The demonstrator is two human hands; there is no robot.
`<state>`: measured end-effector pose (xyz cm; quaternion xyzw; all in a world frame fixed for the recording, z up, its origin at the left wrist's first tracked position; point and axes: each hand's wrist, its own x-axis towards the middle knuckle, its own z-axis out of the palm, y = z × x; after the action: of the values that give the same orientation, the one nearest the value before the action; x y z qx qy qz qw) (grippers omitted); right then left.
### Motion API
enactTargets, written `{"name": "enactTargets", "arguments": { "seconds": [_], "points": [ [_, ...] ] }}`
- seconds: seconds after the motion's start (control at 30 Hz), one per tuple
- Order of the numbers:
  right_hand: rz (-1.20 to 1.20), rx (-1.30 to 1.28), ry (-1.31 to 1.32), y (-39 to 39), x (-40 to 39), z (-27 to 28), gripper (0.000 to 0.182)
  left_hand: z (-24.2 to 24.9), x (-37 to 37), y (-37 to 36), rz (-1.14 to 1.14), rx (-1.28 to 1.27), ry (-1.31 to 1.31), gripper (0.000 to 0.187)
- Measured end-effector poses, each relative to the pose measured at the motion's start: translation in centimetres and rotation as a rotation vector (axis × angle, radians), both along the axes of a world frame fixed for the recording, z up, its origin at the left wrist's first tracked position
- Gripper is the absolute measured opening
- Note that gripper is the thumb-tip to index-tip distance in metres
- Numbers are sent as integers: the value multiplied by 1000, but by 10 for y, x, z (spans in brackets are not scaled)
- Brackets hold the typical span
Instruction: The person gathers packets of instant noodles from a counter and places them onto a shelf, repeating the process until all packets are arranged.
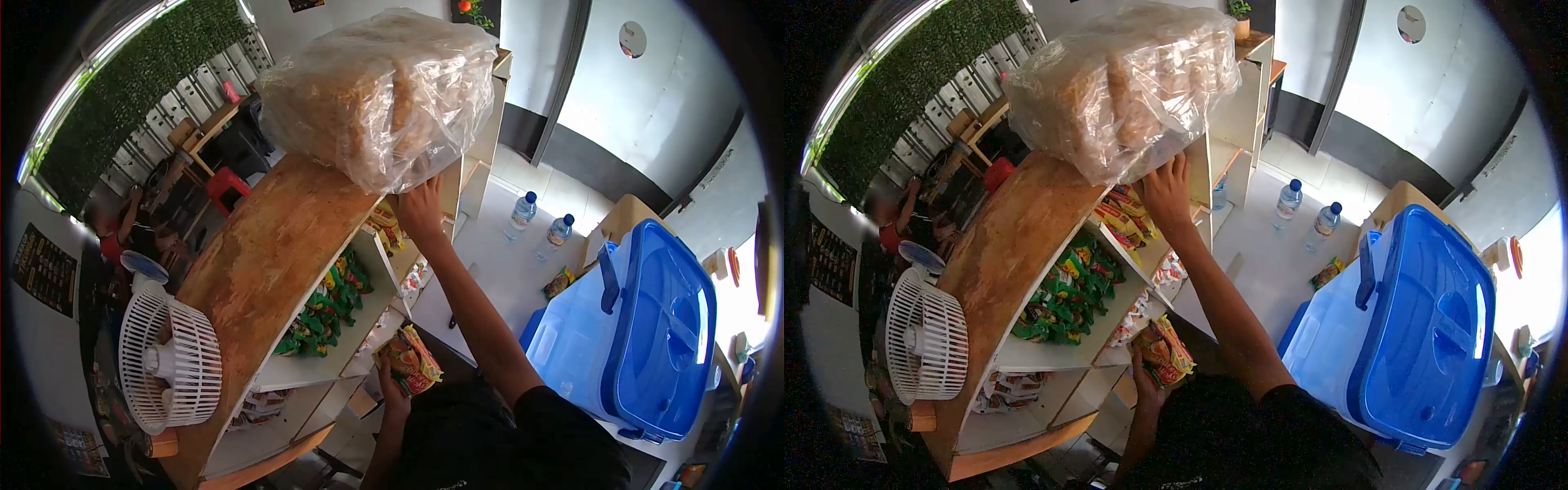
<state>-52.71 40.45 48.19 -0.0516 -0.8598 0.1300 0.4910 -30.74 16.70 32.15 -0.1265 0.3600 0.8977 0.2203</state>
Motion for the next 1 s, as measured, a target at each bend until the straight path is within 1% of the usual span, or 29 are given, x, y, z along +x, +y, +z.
{"name": "enactTargets", "arguments": {
  "seconds": [0.03,0.13,0.23,0.3,0.37,0.43,0.53,0.57,0.67,0.7,0.77,0.8,0.87,0.9,1.0],
  "points": [
    [4,-1,-25,0,1,0,57,-1,0,0,-7,-6,15,55],
    [18,-64,22,-3,22,9,51,-11,-2,-2,-48,78,-30,55],
    [-73,-314,157,-19,80,22,45,2,-1,0,-70,47,-22,57],
    [12,-622,65,-28,122,-4,41,9,-1,3,-51,-14,-50,56],
    [128,-806,-145,-44,171,-35,41,12,-5,10,-36,-88,-30,57],
    [157,-754,-383,-61,212,-42,43,16,-12,24,-29,-169,40,61],
    [92,-821,-546,-80,257,-56,46,32,-14,41,-34,-178,54,62],
    [127,-753,-601,-81,268,-58,55,21,-14,41,-70,-116,74,64],
    [268,-1275,-466,-87,281,-61,63,44,-8,53,-80,-124,22,55],
    [321,-1475,-365,-87,283,-61,64,41,-6,55,-103,-116,75,56],
    [432,-1868,-139,-88,286,-64,67,32,0,59,-106,-101,59,58],
    [464,-1894,-84,-90,286,-68,66,32,2,61,-106,-94,52,59],
    [533,-1941,31,-93,284,-81,65,31,6,68,-64,-169,109,61],
    [528,-1912,67,-94,281,-84,65,33,5,72,-42,-204,140,62],
    [521,-1793,174,-93,273,-83,65,44,-3,73,-116,-179,239,63]
  ]
}}
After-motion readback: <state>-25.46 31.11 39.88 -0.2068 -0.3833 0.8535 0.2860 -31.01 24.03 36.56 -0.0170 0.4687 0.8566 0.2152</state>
